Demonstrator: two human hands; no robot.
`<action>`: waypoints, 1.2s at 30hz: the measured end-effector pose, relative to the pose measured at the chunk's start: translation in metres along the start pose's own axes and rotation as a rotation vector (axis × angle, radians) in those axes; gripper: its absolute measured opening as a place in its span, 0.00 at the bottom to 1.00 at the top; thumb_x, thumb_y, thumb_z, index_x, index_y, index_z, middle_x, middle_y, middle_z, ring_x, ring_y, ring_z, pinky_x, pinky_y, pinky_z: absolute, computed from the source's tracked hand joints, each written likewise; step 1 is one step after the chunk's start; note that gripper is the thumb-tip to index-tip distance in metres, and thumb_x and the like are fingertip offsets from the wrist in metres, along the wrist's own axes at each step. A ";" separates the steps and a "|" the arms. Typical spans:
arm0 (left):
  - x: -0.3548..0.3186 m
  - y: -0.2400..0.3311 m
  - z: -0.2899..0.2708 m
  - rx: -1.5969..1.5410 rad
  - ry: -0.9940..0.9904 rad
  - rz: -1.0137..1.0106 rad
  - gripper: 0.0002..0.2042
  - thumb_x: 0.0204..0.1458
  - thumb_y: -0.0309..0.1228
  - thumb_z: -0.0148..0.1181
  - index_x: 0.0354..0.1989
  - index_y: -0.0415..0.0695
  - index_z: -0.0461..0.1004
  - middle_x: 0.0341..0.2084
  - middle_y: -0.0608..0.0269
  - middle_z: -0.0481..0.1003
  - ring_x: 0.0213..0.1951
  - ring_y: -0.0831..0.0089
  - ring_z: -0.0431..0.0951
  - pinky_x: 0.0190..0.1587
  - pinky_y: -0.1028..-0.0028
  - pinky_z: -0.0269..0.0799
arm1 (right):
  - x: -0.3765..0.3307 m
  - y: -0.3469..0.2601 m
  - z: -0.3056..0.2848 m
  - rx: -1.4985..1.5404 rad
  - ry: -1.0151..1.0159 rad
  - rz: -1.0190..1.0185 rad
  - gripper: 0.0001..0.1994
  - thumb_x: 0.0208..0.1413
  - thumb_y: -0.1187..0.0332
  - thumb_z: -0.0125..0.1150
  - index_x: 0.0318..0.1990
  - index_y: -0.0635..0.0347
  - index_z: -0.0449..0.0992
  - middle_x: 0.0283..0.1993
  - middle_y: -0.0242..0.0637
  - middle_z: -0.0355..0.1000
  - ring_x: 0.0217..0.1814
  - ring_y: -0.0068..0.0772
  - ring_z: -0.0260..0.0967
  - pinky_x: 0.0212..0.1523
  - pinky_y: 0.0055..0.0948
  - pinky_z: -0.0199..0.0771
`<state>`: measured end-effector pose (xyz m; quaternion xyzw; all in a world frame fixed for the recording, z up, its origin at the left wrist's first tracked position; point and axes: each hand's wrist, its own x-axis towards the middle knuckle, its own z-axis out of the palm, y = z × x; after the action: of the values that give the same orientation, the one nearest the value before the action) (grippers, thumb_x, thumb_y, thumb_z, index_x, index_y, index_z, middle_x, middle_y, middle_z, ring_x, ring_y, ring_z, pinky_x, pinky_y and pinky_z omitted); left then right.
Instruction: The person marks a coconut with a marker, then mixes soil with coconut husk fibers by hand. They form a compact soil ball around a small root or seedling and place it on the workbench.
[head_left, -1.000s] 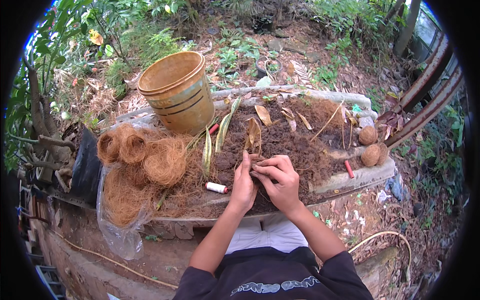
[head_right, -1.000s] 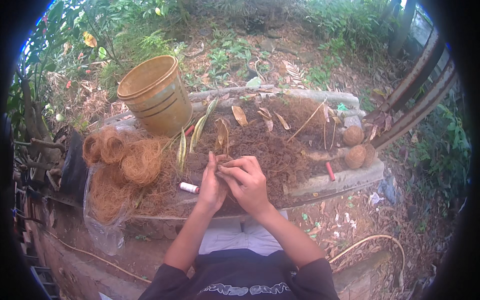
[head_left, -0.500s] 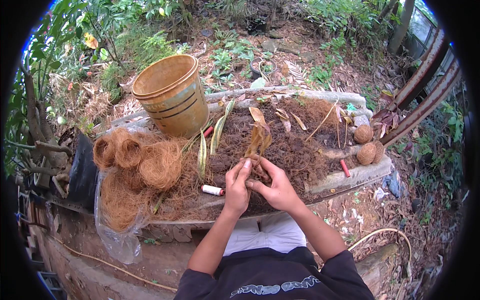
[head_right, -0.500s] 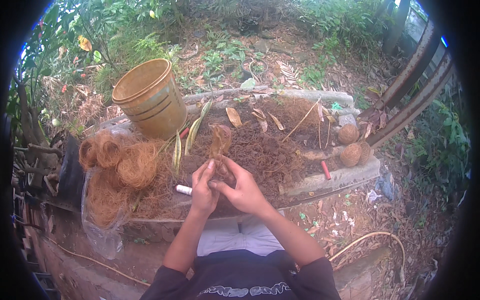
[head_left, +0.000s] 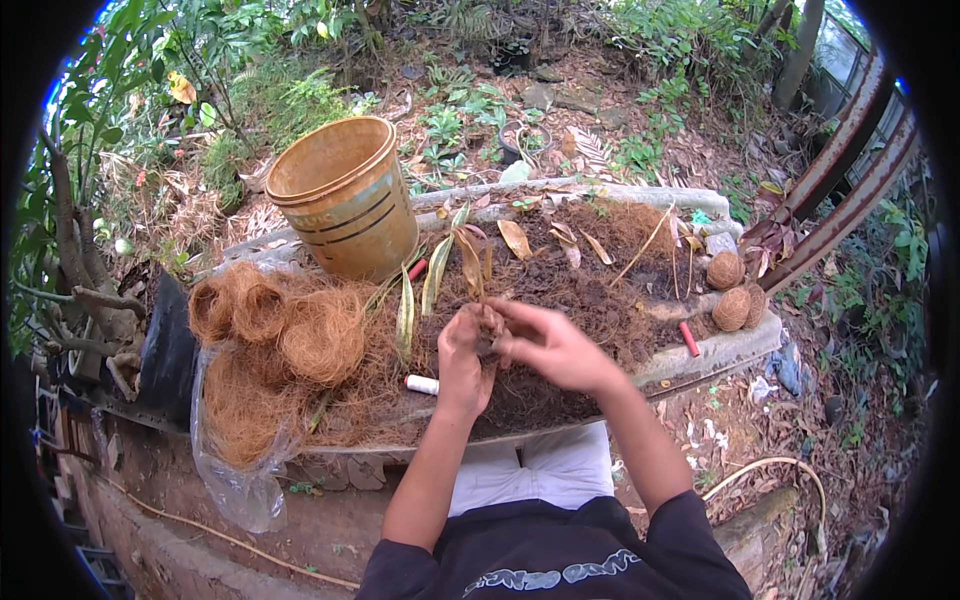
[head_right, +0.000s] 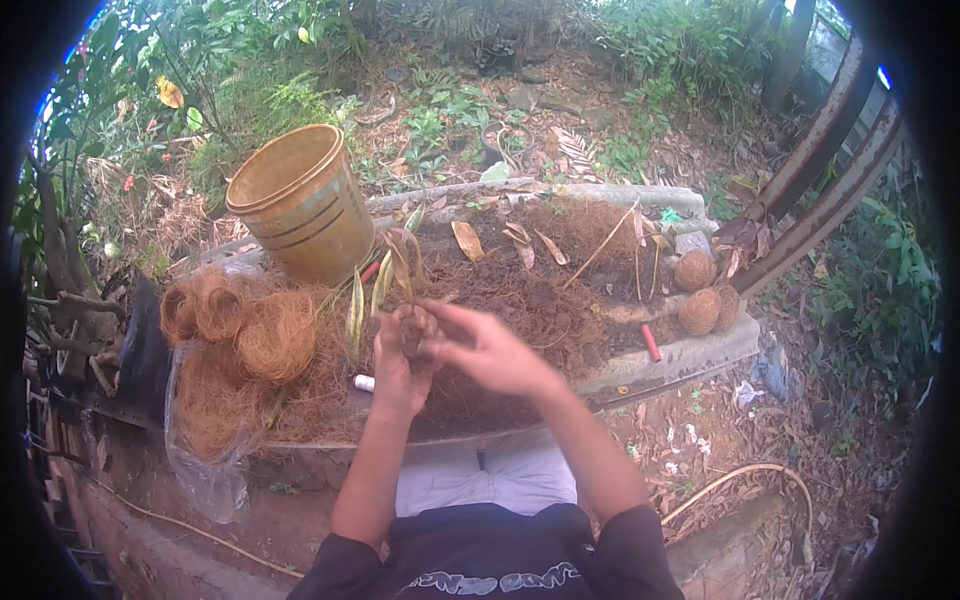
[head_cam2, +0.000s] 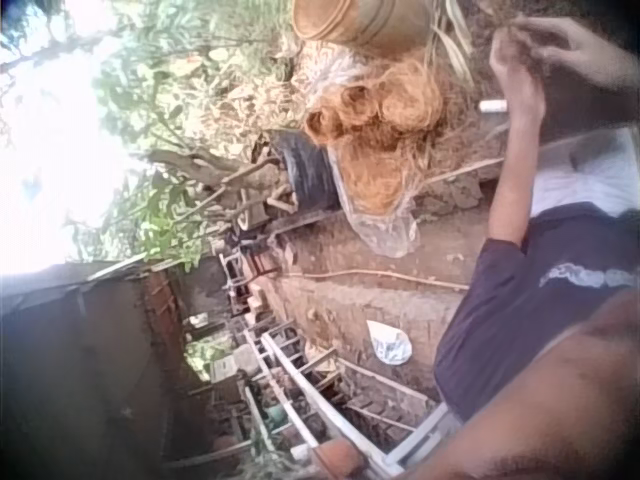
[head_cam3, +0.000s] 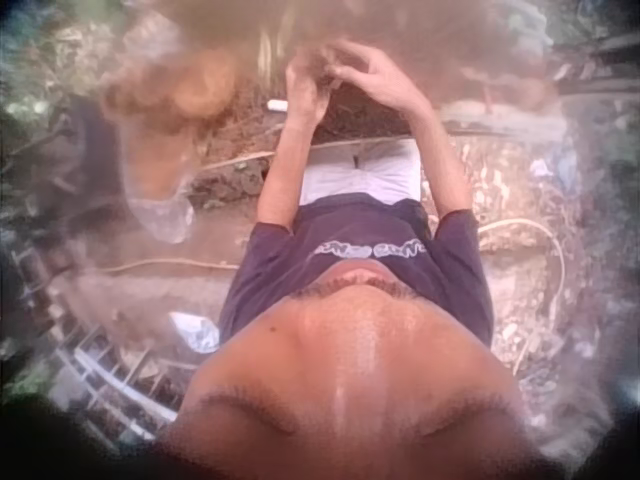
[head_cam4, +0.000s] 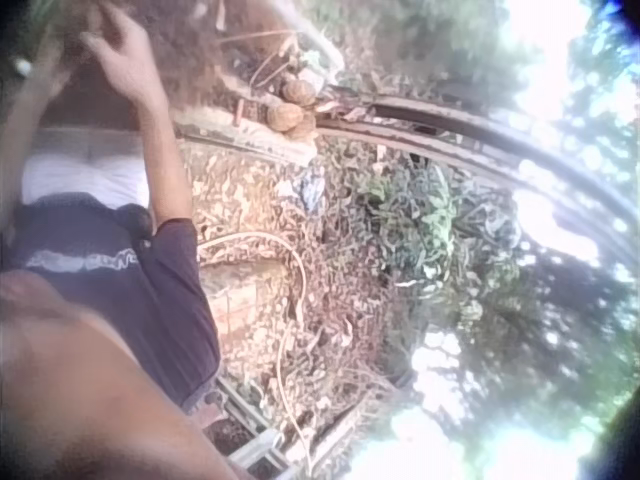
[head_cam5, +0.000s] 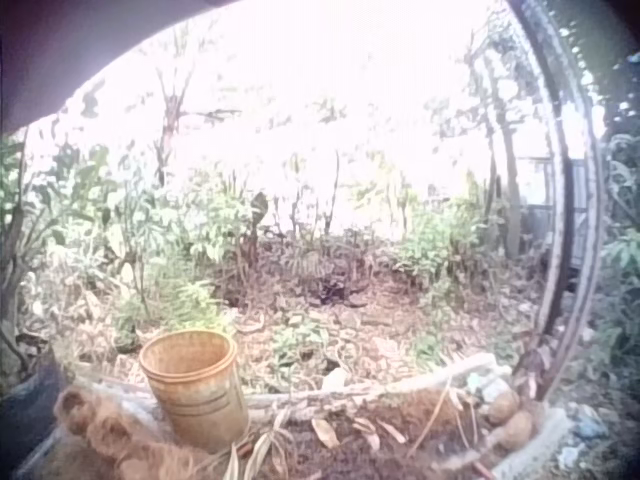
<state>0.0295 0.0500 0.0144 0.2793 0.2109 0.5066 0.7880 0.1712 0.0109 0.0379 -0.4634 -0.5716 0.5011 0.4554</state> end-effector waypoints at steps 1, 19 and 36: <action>0.002 0.003 0.005 0.054 0.025 0.015 0.17 0.60 0.44 0.60 0.30 0.41 0.70 0.22 0.68 0.69 0.21 0.80 0.69 0.18 0.81 0.61 | 0.003 -0.014 -0.015 -0.009 0.018 0.096 0.23 0.61 0.69 0.57 0.63 0.66 0.67 0.55 0.42 0.74 0.57 0.28 0.69 0.58 0.33 0.69; 0.006 -0.002 -0.010 0.198 0.121 -0.081 0.09 0.53 0.27 0.67 0.30 0.44 0.69 0.15 0.68 0.70 0.14 0.82 0.67 0.14 0.80 0.56 | 0.026 0.024 -0.039 -1.142 0.083 0.153 0.20 0.57 0.71 0.49 0.57 0.66 0.70 0.64 0.54 0.64 0.68 0.53 0.60 0.65 0.42 0.65; 0.006 -0.002 -0.004 0.279 0.173 -0.114 0.07 0.55 0.27 0.62 0.28 0.43 0.70 0.14 0.69 0.67 0.13 0.81 0.64 0.14 0.79 0.54 | 0.017 0.017 -0.011 -1.226 0.207 0.181 0.09 0.51 0.74 0.52 0.37 0.67 0.75 0.42 0.49 0.73 0.49 0.46 0.73 0.49 0.38 0.77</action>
<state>0.0310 0.0556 0.0100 0.3288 0.3616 0.4488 0.7481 0.1802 0.0306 0.0227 -0.7328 -0.6667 0.0715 0.1157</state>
